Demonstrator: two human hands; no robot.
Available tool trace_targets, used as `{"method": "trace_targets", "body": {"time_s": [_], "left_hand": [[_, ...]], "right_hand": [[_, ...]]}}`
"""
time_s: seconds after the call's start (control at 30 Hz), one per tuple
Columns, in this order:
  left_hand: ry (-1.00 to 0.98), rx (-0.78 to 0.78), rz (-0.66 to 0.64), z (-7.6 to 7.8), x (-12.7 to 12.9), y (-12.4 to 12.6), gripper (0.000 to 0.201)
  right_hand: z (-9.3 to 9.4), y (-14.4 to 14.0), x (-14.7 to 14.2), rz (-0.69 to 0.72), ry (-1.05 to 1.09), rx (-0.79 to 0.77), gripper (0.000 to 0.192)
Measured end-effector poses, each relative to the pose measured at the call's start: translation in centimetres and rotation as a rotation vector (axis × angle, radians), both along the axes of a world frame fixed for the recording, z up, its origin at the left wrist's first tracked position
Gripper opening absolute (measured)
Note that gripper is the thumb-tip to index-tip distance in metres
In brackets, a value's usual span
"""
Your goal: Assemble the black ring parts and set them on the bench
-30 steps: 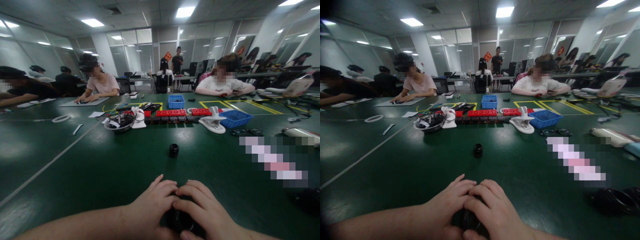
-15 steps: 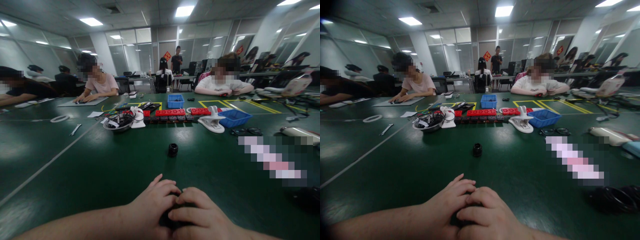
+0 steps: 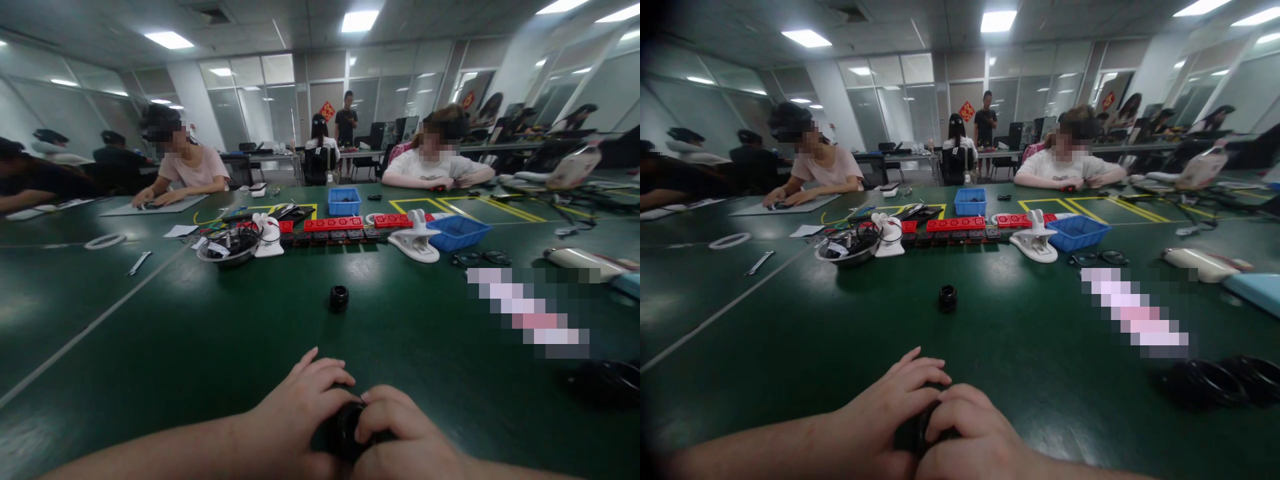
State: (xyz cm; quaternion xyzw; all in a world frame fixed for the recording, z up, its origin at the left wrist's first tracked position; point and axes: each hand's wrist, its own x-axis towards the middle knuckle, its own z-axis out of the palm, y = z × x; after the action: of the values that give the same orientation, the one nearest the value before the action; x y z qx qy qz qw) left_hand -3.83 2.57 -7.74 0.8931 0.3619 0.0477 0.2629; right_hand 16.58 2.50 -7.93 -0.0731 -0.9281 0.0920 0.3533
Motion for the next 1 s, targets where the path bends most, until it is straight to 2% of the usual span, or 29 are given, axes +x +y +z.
{"method": "trace_targets", "body": {"time_s": [0.13,0.23,0.33,0.63,0.8,1.0], "left_hand": [[-0.011,-0.004,-0.012,-0.1,0.0,0.1,0.06],[-0.029,-0.02,-0.011,-0.1,0.0,0.1,0.07],[-0.034,-0.029,-0.014,-0.1,-0.1,0.2,0.071],[-0.012,-0.02,-0.006,-0.1,0.0,0.1,0.062],[-0.008,-0.03,0.002,0.3,0.2,0.2,0.064],[-0.002,-0.017,-0.005,0.2,0.2,0.1,0.058]], "right_hand": [[0.6,0.2,0.1,-0.066,-0.006,-0.033,0.019],[0.5,0.4,-0.1,-0.203,-0.03,-0.134,0.041],[0.2,0.4,-0.3,-0.248,-0.025,-0.228,0.054],[-0.1,0.2,-0.6,-0.202,-0.149,-0.345,0.03],[0.1,0.4,-0.7,-0.095,-0.157,-0.296,0.021],[0.2,0.7,-1.0,0.002,-0.074,-0.141,0.026]]}}
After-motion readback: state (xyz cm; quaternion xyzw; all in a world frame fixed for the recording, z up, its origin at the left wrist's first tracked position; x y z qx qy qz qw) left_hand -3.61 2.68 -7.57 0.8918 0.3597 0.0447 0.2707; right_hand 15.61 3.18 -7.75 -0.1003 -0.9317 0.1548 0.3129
